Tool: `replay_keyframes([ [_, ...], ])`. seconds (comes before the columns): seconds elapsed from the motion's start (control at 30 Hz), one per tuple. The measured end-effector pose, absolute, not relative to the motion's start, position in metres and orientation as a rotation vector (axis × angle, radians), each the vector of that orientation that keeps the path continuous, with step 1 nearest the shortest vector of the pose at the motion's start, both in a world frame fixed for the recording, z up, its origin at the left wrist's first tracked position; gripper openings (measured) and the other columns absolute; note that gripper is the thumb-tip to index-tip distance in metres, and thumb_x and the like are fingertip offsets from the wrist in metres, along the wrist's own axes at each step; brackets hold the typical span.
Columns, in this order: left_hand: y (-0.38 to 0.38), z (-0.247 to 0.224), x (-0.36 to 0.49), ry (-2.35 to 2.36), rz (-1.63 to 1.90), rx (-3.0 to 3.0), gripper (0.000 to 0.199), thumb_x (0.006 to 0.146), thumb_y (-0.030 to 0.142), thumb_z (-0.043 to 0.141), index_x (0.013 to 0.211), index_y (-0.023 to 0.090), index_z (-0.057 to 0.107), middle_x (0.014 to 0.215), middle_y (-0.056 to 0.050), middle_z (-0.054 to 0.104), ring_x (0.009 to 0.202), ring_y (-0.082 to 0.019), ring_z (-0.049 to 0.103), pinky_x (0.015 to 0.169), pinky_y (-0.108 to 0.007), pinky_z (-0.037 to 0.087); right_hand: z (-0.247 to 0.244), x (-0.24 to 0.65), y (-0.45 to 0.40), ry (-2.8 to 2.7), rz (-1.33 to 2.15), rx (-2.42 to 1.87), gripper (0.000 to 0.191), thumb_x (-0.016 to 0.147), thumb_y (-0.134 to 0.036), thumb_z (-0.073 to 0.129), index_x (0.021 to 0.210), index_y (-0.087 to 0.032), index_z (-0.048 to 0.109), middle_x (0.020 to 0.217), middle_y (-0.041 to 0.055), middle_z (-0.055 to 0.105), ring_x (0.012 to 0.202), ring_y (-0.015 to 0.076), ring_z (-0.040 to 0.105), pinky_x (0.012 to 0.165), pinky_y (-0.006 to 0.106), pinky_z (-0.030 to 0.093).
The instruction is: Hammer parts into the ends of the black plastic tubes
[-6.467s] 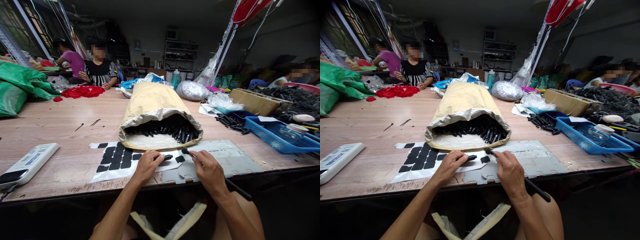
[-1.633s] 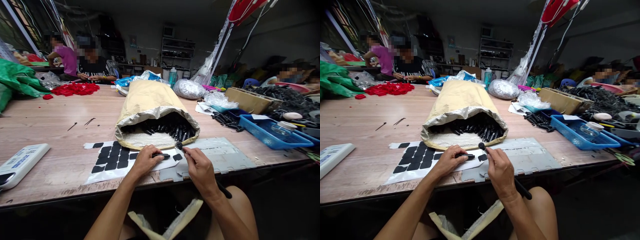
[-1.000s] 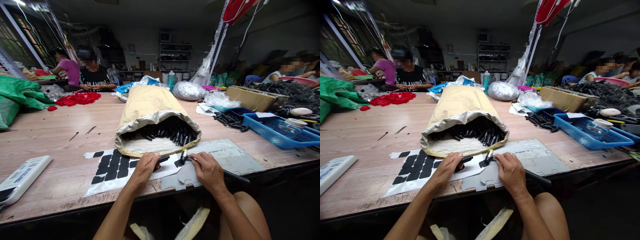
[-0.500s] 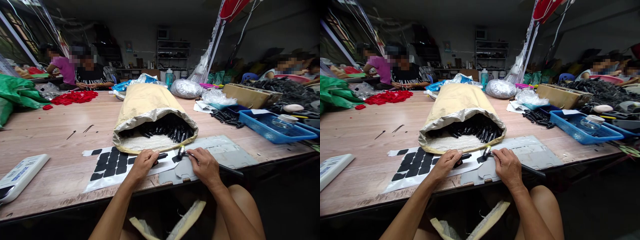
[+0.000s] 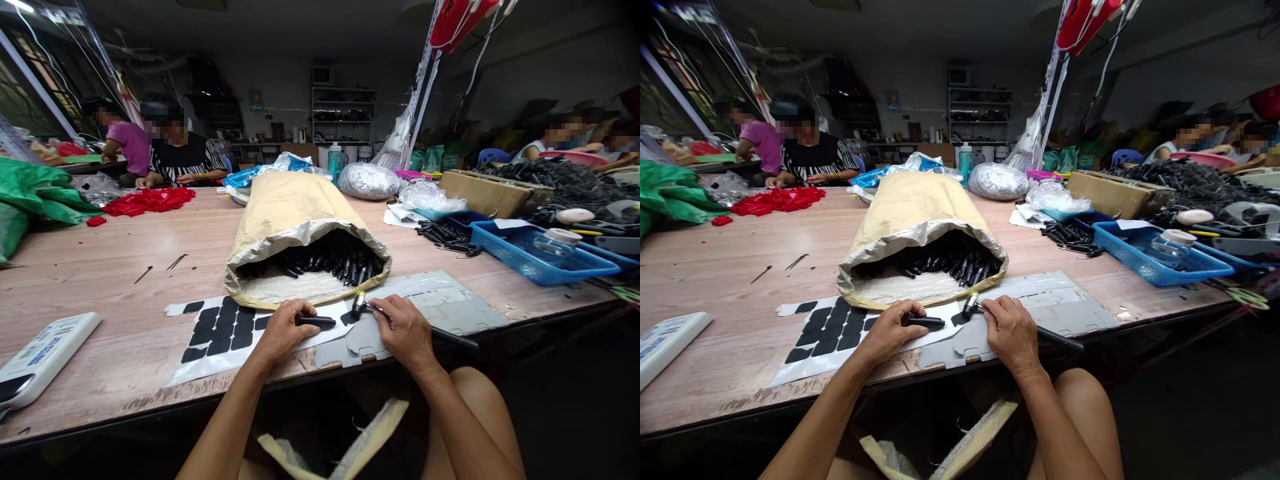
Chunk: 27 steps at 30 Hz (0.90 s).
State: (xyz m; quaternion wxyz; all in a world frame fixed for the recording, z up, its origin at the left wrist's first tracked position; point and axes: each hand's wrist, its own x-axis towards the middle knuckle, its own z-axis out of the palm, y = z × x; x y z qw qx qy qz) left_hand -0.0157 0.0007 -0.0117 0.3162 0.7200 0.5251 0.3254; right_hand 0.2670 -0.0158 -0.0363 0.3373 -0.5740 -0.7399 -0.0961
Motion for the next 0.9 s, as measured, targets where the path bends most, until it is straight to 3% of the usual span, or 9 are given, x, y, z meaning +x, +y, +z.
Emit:
replay_keyframes([
  [0.27,-0.023,0.01,-0.011,1.358,0.915,1.864,0.016,0.074,0.022,0.072,0.089,0.021,0.067,0.093,-0.001,0.068,0.089,-0.021,0.06,0.08,-0.031,0.044,-0.037,0.267,-0.015,-1.919,-0.267,-1.48,0.023,0.093,-0.022,0.056,0.11,-0.027,0.071,0.094,0.0022,0.068,0.09,0.0204,0.056,0.08,0.033,0.041],
  [0.47,-0.093,0.021,0.004,1.173,0.786,1.56,0.021,0.08,0.037,0.075,0.093,0.022,0.067,0.078,0.001,0.064,0.069,-0.015,0.055,0.062,-0.025,0.04,-0.036,0.267,-0.016,-1.919,-0.248,-1.519,0.023,0.092,-0.023,0.057,0.109,-0.027,0.072,0.093,0.0022,0.068,0.089,0.0206,0.055,0.08,0.033,0.04],
  [0.67,-0.116,-0.006,0.013,1.126,0.859,1.187,0.034,0.073,0.041,0.082,0.093,0.021,0.063,0.078,0.0,0.064,0.071,-0.016,0.058,0.066,-0.025,0.045,-0.035,0.266,-0.017,-1.904,-0.234,-1.528,0.024,0.092,-0.023,0.056,0.108,-0.027,0.073,0.095,0.0034,0.068,0.091,0.021,0.055,0.08,0.033,0.04],
  [0.9,-0.113,-0.011,0.013,1.114,0.905,1.123,0.032,0.072,0.035,0.082,0.094,0.02,0.064,0.076,0.001,0.064,0.07,-0.014,0.057,0.065,-0.024,0.044,-0.034,0.267,-0.017,-1.909,-0.229,-1.529,0.024,0.092,-0.023,0.056,0.109,-0.027,0.073,0.095,0.0035,0.067,0.091,0.0212,0.055,0.08,0.032,0.04],
])
